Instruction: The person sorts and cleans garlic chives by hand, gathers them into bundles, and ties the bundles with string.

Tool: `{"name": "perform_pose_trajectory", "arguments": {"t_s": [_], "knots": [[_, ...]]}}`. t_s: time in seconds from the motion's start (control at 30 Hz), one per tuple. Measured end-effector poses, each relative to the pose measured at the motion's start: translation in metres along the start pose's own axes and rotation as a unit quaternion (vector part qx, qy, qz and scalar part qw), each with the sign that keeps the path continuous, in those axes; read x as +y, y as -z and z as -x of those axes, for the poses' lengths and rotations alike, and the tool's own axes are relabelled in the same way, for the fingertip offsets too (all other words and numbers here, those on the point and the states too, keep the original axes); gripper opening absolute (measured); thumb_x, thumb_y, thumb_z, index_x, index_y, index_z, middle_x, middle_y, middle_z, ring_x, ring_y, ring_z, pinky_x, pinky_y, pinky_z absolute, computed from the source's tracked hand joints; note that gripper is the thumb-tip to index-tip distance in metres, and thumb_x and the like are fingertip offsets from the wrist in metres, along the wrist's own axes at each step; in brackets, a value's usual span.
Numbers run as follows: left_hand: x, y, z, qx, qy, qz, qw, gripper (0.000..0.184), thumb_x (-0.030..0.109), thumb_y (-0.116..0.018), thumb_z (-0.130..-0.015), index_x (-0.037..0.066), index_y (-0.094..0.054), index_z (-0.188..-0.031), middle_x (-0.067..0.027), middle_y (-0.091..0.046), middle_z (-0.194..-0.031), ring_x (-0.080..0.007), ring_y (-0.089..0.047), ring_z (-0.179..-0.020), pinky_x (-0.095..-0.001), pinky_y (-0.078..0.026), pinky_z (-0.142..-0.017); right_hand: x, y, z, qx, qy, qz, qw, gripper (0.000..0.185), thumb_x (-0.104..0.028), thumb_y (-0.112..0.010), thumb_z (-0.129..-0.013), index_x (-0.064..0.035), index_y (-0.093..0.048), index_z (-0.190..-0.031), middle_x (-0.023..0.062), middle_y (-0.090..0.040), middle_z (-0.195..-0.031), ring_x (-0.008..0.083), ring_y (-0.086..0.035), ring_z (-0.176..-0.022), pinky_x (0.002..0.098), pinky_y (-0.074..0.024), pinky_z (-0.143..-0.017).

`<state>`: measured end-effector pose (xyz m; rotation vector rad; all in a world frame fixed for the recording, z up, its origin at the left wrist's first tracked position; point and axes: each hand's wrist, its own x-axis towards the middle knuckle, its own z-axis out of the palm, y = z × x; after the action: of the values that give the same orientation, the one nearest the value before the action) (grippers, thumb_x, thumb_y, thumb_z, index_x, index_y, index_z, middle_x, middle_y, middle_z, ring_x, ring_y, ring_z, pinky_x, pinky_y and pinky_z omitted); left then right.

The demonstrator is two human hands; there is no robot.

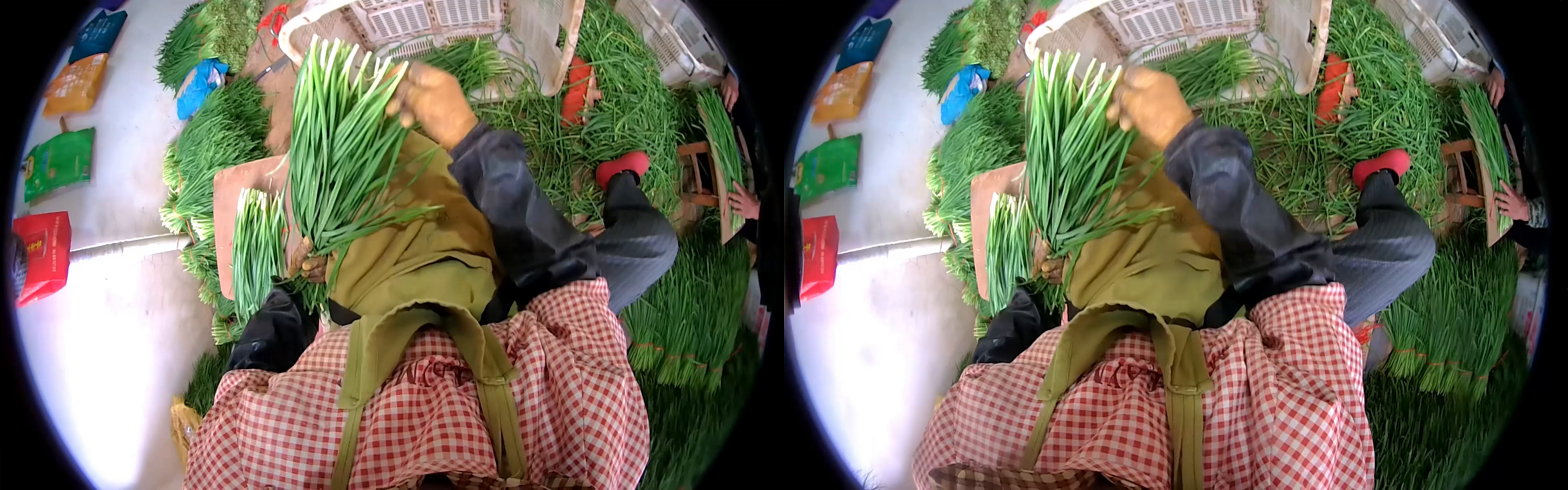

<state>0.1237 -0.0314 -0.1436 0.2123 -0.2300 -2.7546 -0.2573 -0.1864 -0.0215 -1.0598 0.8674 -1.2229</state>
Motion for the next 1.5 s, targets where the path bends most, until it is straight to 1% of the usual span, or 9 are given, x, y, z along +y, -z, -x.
{"name": "perform_pose_trajectory", "arguments": {"t_s": [0.4,0.57,0.77,0.9,1.03,1.13,1.23,1.37,1.5], "knots": [[0.007,0.018,-0.012,-0.139,0.004,-0.034,0.990,0.039,0.046,-0.036,-0.099,0.022,-0.050,-0.127,0.0061,-0.057,-0.067,-0.0053,-0.040,-0.045,-0.0214,-0.034,-0.045,0.001,0.031,0.017,0.104,0.225,0.326,0.912,0.042,-0.004,-0.063,-0.085,-0.0143,-0.055,-0.125,0.0027,-0.063,-0.085,0.0092,-0.055,-0.070,0.0241,-0.0480,-0.067],[0.006,-0.068,-0.007,0.205,-0.009,-0.150,0.967,0.035,0.044,-0.043,-0.098,0.011,-0.055,-0.103,0.0064,-0.042,-0.054,-0.0046,-0.031,-0.040,-0.0196,-0.025,-0.040,0.035,0.029,-0.003,0.154,0.266,0.451,0.838,0.022,-0.020,-0.059,-0.085,-0.0119,-0.062,-0.106,0.0135,-0.065,-0.099,0.0323,-0.063,-0.087,0.0374,-0.0519,-0.075],[0.065,-0.225,-0.081,0.531,0.066,-0.422,0.732,0.026,0.035,-0.064,-0.088,0.010,-0.060,-0.090,0.0058,-0.049,-0.061,-0.0041,-0.039,-0.046,-0.0213,-0.029,-0.042,0.088,0.063,0.013,0.160,-0.024,0.430,0.888,0.018,-0.019,-0.056,-0.084,-0.0106,-0.063,-0.099,0.0168,-0.065,-0.094,0.0372,-0.062,-0.087,0.0427,-0.0501,-0.071],[0.154,-0.265,-0.169,0.394,0.219,-0.645,0.618,0.034,0.029,-0.071,-0.081,0.004,-0.063,-0.103,0.0003,-0.061,-0.078,-0.0047,-0.050,-0.051,-0.0173,-0.040,-0.049,0.174,0.142,0.043,0.147,-0.206,0.495,0.831,0.024,-0.019,-0.053,-0.088,0.0000,-0.062,-0.099,0.0246,-0.063,-0.097,0.0437,-0.058,-0.092,0.0478,-0.0461,-0.078],[0.195,-0.318,-0.250,0.335,0.318,-0.781,0.421,0.031,0.025,-0.072,-0.080,0.005,-0.064,-0.102,0.0005,-0.061,-0.069,-0.0049,-0.052,-0.049,-0.0192,-0.039,-0.045,0.191,0.163,0.060,-0.225,-0.345,0.685,0.601,0.029,-0.027,-0.063,-0.084,-0.0029,-0.067,-0.098,0.0182,-0.067,-0.100,0.0334,-0.064,-0.092,0.0413,-0.0497,-0.077],[0.207,-0.351,-0.285,0.324,0.303,-0.807,0.390,0.030,0.022,-0.073,-0.079,0.002,-0.063,-0.100,-0.0005,-0.060,-0.065,-0.0060,-0.051,-0.046,-0.0212,-0.040,-0.042,0.199,0.158,0.046,-0.200,-0.333,0.603,0.697,0.029,-0.031,-0.063,-0.086,-0.0052,-0.069,-0.097,0.0119,-0.068,-0.091,0.0267,-0.064,-0.081,0.0385,-0.0496,-0.069],[0.199,-0.380,-0.285,0.242,0.239,-0.851,0.400,0.032,0.022,-0.071,-0.081,0.001,-0.063,-0.104,-0.0019,-0.062,-0.070,-0.0061,-0.050,-0.045,-0.0215,-0.041,-0.041,0.191,0.108,0.023,0.077,-0.316,-0.071,0.943,0.040,-0.040,-0.053,-0.092,-0.0027,-0.068,-0.096,0.0010,-0.055,-0.066,0.0138,-0.042,-0.049,0.0278,-0.0347,-0.046],[0.153,-0.365,-0.230,0.283,0.081,-0.893,0.339,0.046,0.023,-0.071,-0.082,0.006,-0.057,-0.122,-0.0036,-0.068,-0.081,-0.0093,-0.059,-0.055,-0.0253,-0.050,-0.050,0.194,0.060,-0.026,-0.253,-0.151,-0.475,0.829,0.071,-0.061,-0.039,-0.092,0.0016,-0.056,-0.121,0.0146,-0.061,-0.108,0.0207,-0.059,-0.090,0.0349,-0.0485,-0.077],[0.063,-0.301,-0.152,0.296,0.035,-0.952,0.064,0.055,0.009,-0.067,-0.081,0.011,-0.047,-0.132,-0.0141,-0.066,-0.094,-0.0286,-0.068,-0.077,-0.0349,-0.054,-0.065,0.122,0.016,-0.004,-0.056,-0.260,-0.611,0.745,0.083,-0.065,-0.038,-0.089,-0.0025,-0.029,-0.143,0.0197,-0.039,-0.140,0.0285,-0.046,-0.123,0.0406,-0.0415,-0.101]]}}
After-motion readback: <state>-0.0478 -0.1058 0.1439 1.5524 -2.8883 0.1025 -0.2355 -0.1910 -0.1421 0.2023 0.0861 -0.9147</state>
